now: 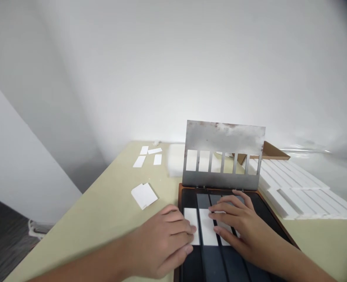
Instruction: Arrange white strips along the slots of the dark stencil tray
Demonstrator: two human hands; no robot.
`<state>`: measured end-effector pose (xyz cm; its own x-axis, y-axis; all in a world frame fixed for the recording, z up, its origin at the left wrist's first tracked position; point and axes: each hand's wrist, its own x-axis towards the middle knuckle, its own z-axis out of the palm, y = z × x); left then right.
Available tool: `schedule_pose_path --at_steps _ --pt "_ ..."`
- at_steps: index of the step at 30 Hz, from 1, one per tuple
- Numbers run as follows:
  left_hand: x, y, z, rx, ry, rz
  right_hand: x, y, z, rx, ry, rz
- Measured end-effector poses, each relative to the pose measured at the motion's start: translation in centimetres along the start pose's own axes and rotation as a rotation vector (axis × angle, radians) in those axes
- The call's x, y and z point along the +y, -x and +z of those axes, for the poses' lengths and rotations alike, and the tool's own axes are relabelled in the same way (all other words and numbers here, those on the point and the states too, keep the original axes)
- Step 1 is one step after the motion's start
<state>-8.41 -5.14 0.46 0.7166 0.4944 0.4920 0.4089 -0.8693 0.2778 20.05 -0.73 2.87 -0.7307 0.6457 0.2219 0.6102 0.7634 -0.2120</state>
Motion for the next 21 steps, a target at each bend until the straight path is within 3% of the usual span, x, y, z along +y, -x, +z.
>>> schedule_pose_path --at_steps 5,12,21 --pt "0.2 -0.1 -0.7 -0.046 -0.016 0.004 0.3 -0.3 0.0 -0.090 -0.105 0.008" --pt "0.2 -0.6 -2.1 -0.409 -0.162 0.071 0.3 -0.2 -0.5 -0.112 -0.137 0.015" --pt "-2.1 0.0 -0.7 -0.344 -0.274 0.230 0.7 0.3 -0.3 -0.126 -0.226 -0.056"
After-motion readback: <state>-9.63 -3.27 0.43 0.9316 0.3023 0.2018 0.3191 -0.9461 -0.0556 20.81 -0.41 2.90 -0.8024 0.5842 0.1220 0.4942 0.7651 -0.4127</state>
